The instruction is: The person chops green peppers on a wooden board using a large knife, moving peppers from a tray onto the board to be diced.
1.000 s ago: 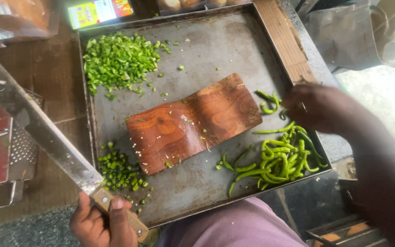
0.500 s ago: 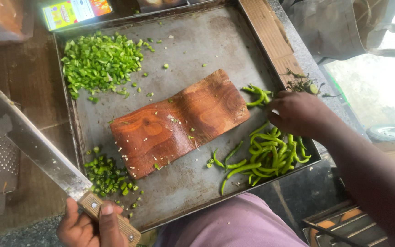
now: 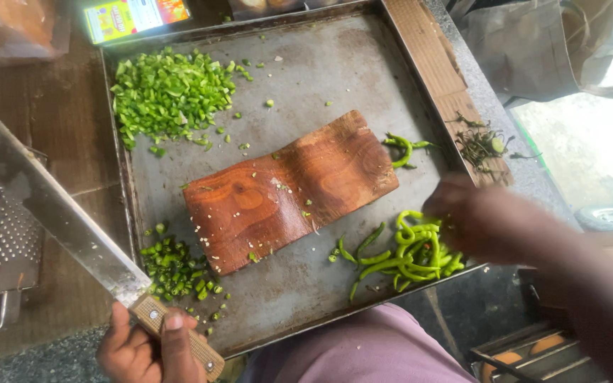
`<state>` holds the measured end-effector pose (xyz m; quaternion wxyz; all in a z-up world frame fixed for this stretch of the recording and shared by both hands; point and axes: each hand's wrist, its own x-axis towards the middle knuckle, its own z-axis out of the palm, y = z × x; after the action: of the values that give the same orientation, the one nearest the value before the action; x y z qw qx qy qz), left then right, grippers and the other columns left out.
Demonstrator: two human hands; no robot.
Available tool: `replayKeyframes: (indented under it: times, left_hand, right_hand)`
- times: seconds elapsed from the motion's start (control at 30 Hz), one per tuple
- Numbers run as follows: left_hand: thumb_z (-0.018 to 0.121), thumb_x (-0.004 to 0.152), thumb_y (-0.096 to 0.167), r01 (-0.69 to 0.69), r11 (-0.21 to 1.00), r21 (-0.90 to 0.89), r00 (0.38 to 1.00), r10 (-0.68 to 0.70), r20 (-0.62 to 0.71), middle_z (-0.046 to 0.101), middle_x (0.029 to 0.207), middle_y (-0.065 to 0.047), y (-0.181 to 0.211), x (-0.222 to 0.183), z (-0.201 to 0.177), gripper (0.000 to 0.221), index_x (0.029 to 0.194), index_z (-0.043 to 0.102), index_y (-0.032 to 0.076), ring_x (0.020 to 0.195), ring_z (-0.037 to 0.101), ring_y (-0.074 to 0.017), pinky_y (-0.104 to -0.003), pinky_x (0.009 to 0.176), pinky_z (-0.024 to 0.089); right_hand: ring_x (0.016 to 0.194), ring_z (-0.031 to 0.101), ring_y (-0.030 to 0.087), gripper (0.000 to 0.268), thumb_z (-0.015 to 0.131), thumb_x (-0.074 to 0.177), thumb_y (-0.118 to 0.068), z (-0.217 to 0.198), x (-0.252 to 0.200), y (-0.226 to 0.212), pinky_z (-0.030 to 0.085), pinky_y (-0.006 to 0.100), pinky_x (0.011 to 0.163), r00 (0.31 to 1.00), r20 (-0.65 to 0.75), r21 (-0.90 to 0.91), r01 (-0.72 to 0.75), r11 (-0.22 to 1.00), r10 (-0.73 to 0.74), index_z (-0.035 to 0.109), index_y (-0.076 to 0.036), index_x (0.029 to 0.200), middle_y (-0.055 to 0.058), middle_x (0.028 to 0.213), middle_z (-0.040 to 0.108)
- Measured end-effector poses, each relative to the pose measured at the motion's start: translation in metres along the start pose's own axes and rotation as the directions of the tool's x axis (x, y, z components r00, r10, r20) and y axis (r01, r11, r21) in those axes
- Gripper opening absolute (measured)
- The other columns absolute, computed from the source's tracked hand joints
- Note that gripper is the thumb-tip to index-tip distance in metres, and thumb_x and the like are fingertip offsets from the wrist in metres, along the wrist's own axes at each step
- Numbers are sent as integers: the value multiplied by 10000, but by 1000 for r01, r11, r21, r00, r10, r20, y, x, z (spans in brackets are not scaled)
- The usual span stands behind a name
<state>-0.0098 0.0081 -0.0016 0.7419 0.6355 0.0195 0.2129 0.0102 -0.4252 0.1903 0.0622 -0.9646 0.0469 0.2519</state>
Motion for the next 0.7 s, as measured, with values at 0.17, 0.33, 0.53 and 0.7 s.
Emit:
replayKeyframes:
  times: [0.17, 0.33, 0.53, 0.7]
  left_hand:
    - [624, 1032, 5, -3, 999, 33, 999, 2, 34, 643, 951, -213, 10, 7, 5, 611, 1533, 274, 3, 737, 640, -143, -292, 763, 581]
    - [604, 1028, 11, -77, 996, 41, 996, 75, 53, 638, 1063, -229, 16, 7, 14, 635, 1560, 257, -9, 789, 626, -134, -288, 782, 571]
    - [600, 1006, 39, -50, 997, 64, 986, 39, 162, 677, 936, -184, 24, 14, 12, 671, 1552, 215, -19, 791, 655, -134, -280, 777, 564]
    - [600, 1010, 12, -57, 998, -4, 985, 57, 162, 646, 984, -142, 33, 11, 23, 650, 1560, 254, 5, 841, 613, -121, -264, 782, 539]
  right_hand:
    - [892, 713, 300, 607, 733, 808, -268, 19, 7, -9, 606, 439, 775, 983, 45, -135, 183, 974, -178, 574, -180, 1388, 79, 1192, 595]
    - [915, 705, 280, 590, 680, 862, -272, 21, 7, -2, 609, 412, 783, 988, 132, -330, 124, 936, -84, 527, -244, 1431, 68, 1187, 591]
    - [899, 760, 175, 351, 562, 1026, -286, 22, -1, 33, 603, 368, 787, 986, 169, -435, 74, 898, 0, 575, -242, 1375, -22, 1004, 752]
    - [789, 746, 95, 577, 603, 964, -312, -21, -12, 11, 651, 299, 702, 972, 69, -466, -167, 869, 224, 519, -401, 1528, -87, 971, 753]
